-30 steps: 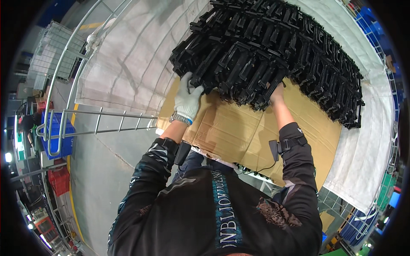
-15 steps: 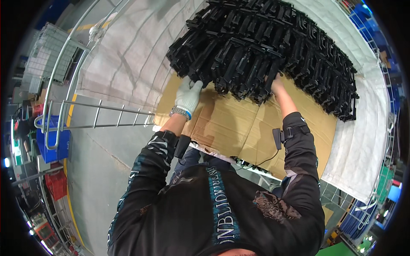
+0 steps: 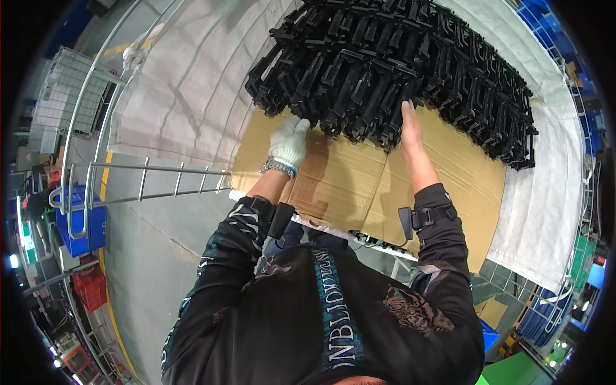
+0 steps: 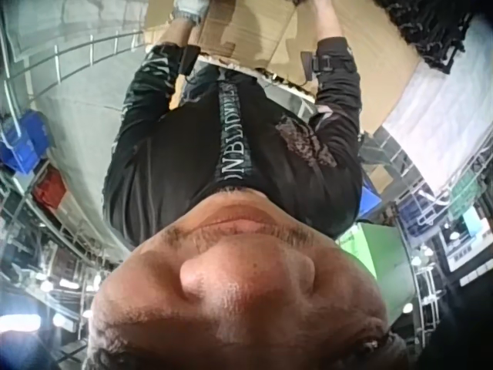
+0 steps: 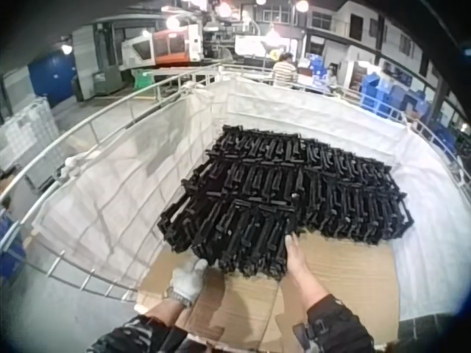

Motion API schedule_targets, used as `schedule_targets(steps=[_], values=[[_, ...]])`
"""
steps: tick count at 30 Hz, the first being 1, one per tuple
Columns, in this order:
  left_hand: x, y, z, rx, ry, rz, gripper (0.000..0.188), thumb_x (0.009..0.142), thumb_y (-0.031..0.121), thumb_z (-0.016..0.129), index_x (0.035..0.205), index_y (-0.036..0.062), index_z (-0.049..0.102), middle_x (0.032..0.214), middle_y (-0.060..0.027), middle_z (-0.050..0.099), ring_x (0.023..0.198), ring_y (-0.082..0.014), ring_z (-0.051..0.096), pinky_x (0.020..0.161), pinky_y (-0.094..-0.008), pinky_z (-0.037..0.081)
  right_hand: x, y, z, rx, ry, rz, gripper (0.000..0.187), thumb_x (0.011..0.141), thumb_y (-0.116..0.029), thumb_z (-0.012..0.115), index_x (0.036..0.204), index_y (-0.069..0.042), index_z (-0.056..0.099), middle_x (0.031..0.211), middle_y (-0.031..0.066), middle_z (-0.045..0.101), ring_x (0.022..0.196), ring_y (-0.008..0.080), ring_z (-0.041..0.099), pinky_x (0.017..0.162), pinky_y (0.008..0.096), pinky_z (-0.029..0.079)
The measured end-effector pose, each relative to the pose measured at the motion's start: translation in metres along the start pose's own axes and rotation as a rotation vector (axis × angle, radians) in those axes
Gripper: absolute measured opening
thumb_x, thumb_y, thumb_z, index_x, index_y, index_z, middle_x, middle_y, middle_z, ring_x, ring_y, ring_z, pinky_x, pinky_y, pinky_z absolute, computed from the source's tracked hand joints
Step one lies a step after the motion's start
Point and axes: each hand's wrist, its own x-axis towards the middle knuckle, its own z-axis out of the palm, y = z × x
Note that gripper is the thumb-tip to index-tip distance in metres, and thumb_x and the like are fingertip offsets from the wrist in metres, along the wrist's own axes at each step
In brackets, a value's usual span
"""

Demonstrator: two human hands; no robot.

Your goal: Moving plastic injection-molded parts from a workbench and stacking them neatly onto a pallet.

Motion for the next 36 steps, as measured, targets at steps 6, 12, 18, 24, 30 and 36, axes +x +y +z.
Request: schedule_targets(steps=[6, 12, 18, 24, 30, 36], values=[[-0.005, -0.014, -0.014, 0.049, -0.064, 0.009, 0.042, 0.093, 0.038, 0.059, 0.118, 0.0049, 0.067, 0.098, -0.0193, 0.071, 0.097, -0.0332, 0.068, 0.088, -0.04, 0.051, 0.001, 0.007, 0.003, 0.037, 0.015, -0.023, 0.072, 0.101, -0.047, 0.057, 0.153, -0.002, 0.037, 0.156, 0.0133, 0.042, 0.143, 0.0258, 0.039, 0.115, 0.0398, 0.031], [0.01, -0.064, 0.007, 0.001, -0.031, 0.081, 0.04, 0.093, 0.033, 0.061, 0.119, 0.0022, 0.066, 0.092, -0.0124, 0.07, 0.086, -0.0259, 0.066, 0.08, -0.0368, 0.051, -0.001, 0.047, -0.014, 0.047, 0.065, 0.023, 0.069, 0.101, -0.046, 0.058, 0.15, -0.002, 0.042, 0.154, 0.0136, 0.043, 0.142, 0.0263, 0.04, 0.115, 0.0433, 0.032], [0.042, -0.075, 0.036, -0.353, -0.111, -0.098, 0.041, 0.091, 0.022, 0.065, 0.126, -0.001, 0.062, 0.077, -0.0031, 0.064, 0.063, -0.0126, 0.06, 0.057, -0.0278, 0.049, 0.006, 0.1, -0.057, -0.085, 0.134, -0.089, 0.066, 0.098, -0.039, 0.065, 0.148, -0.001, 0.044, 0.15, 0.0131, 0.047, 0.136, 0.0278, 0.046, 0.109, 0.0441, 0.039], [0.026, -0.101, 0.016, -0.226, -0.189, 0.01, 0.044, 0.09, 0.024, 0.068, 0.128, 0.0017, 0.063, 0.076, -0.0032, 0.064, 0.063, -0.0112, 0.061, 0.053, -0.0281, 0.047, -0.071, 0.095, -0.067, -0.25, 0.078, -0.132, 0.073, 0.094, -0.036, 0.071, 0.151, -0.001, 0.04, 0.153, 0.0154, 0.045, 0.14, 0.0291, 0.043, 0.111, 0.0432, 0.038], [0.054, -0.019, 0.016, -0.147, -0.119, 0.207, 0.032, 0.087, 0.026, 0.071, 0.111, 0.0045, 0.07, 0.074, -0.0015, 0.064, 0.06, -0.01, 0.06, 0.053, -0.0286, 0.047, -0.031, -0.023, 0.01, 0.036, 0.012, -0.11, 0.09, 0.092, -0.047, 0.067, 0.157, 0.002, 0.027, 0.164, 0.0192, 0.025, 0.148, 0.0284, 0.032, 0.119, 0.0397, 0.028], [0.045, -0.01, 0.008, 0.047, -0.002, 0.317, 0.028, 0.084, 0.03, 0.075, 0.096, 0.0053, 0.07, 0.07, 0.0002, 0.063, 0.055, -0.01, 0.057, 0.051, -0.0285, 0.046, -0.024, -0.044, 0.047, -0.06, -0.083, 0.005, 0.084, 0.096, -0.052, 0.06, 0.156, 0.0, 0.031, 0.162, 0.0166, 0.03, 0.149, 0.0256, 0.03, 0.12, 0.0375, 0.024]])
